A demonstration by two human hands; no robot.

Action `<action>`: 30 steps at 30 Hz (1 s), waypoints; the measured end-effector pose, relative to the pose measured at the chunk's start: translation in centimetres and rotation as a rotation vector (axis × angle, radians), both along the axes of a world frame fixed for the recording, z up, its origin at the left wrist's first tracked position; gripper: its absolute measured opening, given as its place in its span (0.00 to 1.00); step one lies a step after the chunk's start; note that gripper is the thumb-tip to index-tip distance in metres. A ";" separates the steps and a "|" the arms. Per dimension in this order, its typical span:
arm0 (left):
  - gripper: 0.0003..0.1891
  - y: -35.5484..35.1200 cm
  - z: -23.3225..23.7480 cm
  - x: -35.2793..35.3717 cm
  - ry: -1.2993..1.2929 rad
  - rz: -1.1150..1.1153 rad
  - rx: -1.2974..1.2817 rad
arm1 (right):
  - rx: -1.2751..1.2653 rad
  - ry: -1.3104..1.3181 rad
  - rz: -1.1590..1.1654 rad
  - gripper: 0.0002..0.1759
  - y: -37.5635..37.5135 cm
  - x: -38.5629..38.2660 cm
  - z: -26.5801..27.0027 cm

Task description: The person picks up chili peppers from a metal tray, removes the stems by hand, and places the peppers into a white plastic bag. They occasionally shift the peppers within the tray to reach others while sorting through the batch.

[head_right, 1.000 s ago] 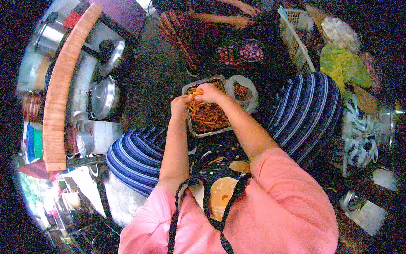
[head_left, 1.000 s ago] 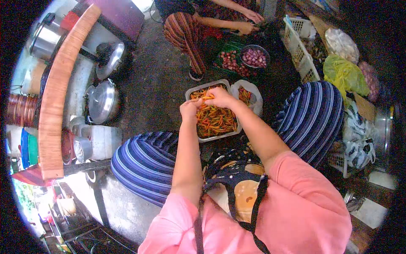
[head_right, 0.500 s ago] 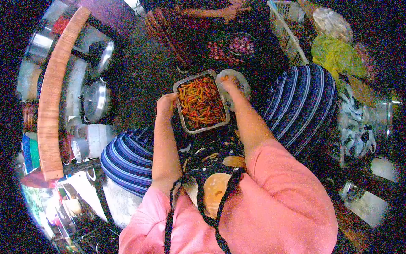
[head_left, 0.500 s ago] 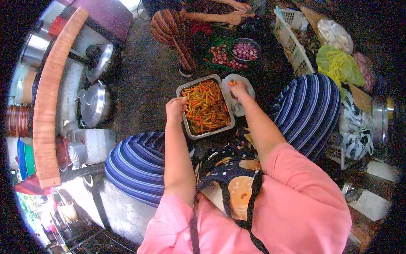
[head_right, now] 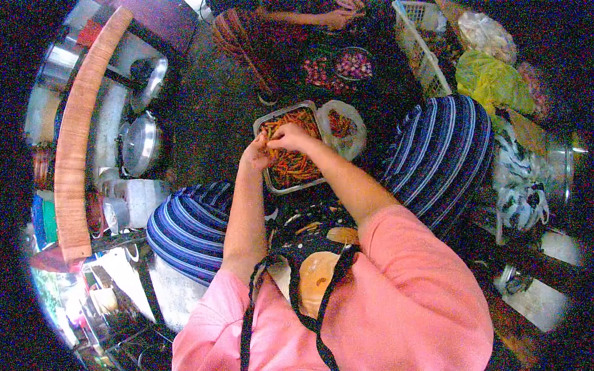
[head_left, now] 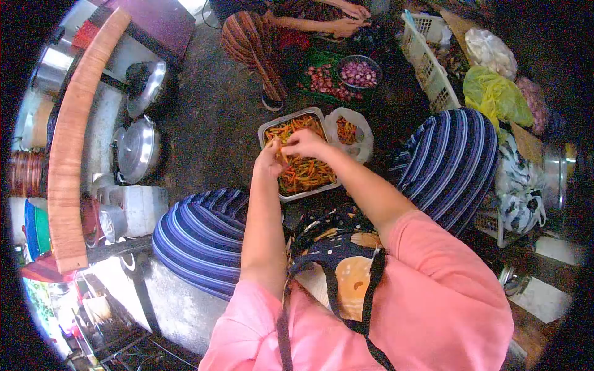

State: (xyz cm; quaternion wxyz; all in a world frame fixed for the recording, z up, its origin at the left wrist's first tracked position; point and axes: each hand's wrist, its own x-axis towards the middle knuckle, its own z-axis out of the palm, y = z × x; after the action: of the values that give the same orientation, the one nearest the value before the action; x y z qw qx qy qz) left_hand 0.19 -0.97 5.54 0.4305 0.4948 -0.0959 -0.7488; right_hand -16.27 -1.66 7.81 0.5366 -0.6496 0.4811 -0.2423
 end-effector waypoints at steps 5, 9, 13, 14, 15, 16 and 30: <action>0.13 0.4 -0.6 0.2 -0.213 0.029 -0.051 | -0.098 0.093 -0.075 0.16 0.4 1.5 -1.0; 0.16 -0.3 -5.1 1.9 -0.346 0.027 -0.181 | -0.118 0.176 -0.158 0.15 0.0 1.2 -1.4; 0.12 0.8 -2.7 0.7 -0.619 -0.006 -0.188 | -0.117 0.263 -0.196 0.15 -0.1 1.1 -1.6; 0.12 1.0 -2.0 0.2 -0.619 -0.004 -0.187 | -0.093 0.281 -0.202 0.14 -0.1 1.1 -1.6; 0.11 1.0 -1.9 0.1 -0.600 0.010 -0.182 | -0.093 0.282 -0.201 0.14 -0.1 1.1 -1.7; 0.10 1.0 -1.7 -0.1 -0.581 0.024 -0.177 | -0.109 0.318 -0.218 0.14 -0.1 1.1 -1.7; 0.10 0.7 -0.6 -0.4 -0.649 0.029 -0.208 | -0.120 0.092 -0.124 0.12 -0.2 1.6 -2.1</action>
State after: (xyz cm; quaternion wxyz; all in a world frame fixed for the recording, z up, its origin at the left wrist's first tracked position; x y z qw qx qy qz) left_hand -0.21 -0.27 4.92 0.4363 0.6621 -0.2965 -0.5322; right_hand -14.71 -1.88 5.72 0.4580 -0.6601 0.5290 -0.2732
